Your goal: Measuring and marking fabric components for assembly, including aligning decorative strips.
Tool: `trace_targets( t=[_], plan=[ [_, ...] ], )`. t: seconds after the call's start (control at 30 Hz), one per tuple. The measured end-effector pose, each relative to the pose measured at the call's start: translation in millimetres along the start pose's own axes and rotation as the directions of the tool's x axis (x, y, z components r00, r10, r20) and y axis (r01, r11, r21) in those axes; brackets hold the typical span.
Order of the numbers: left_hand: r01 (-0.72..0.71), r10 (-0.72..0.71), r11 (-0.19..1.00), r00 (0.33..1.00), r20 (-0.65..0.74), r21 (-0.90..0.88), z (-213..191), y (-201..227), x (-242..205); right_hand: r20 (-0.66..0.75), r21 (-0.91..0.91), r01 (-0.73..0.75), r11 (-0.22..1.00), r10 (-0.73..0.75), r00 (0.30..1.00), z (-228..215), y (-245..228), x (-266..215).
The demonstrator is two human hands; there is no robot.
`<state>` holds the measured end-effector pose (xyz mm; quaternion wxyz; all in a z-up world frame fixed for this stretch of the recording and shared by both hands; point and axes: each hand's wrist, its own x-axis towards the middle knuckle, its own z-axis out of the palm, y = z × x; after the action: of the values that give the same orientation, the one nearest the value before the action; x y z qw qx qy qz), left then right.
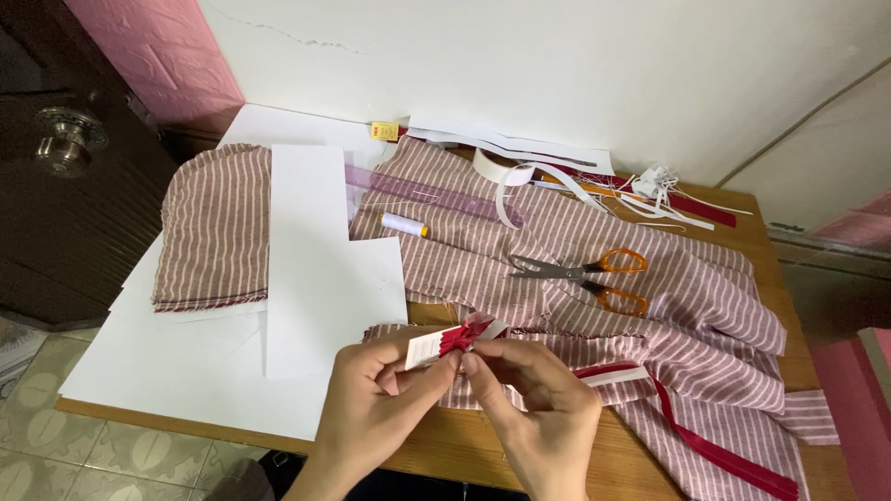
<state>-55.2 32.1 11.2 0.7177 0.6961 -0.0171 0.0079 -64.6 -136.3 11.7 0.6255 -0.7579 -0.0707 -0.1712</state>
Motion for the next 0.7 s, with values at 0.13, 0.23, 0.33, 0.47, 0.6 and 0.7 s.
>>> trace_targets(
  t=[0.13, 0.23, 0.33, 0.47, 0.6, 0.7],
  plan=[
    [-0.178, 0.178, 0.984, 0.984, 0.020, 0.026, 5, -2, -1, 0.010, 0.077, -0.222, 0.972, 0.222, 0.975, -6, 4, 3],
    [-0.166, 0.166, 0.986, 0.986, 0.019, 0.019, 6, 3, -1, 0.020, 0.133, -0.355, 0.926, 0.355, 0.935, -8, 5, 6],
    [-0.076, 0.077, 0.996, 0.997, 0.018, -0.037, 4, 1, 2, 0.050, 0.156, -0.342, 0.927, 0.339, 0.940, -8, 6, 7],
    [-0.001, 0.005, 0.993, 0.999, 0.032, -0.116, 2, 1, 6, 0.042, 0.121, -0.343, 0.932, 0.340, 0.939, -8, 8, 6],
    [-0.003, 0.005, 0.995, 1.000, 0.019, -0.102, -6, -5, 14, 0.063, 0.069, -0.334, 0.940, 0.330, 0.942, -22, 20, 7],
    [0.235, -0.239, 0.936, 0.971, 0.017, -0.262, -11, -10, 24, 0.113, 0.130, -0.363, 0.922, 0.350, 0.930, -42, 45, 8]
  ],
)
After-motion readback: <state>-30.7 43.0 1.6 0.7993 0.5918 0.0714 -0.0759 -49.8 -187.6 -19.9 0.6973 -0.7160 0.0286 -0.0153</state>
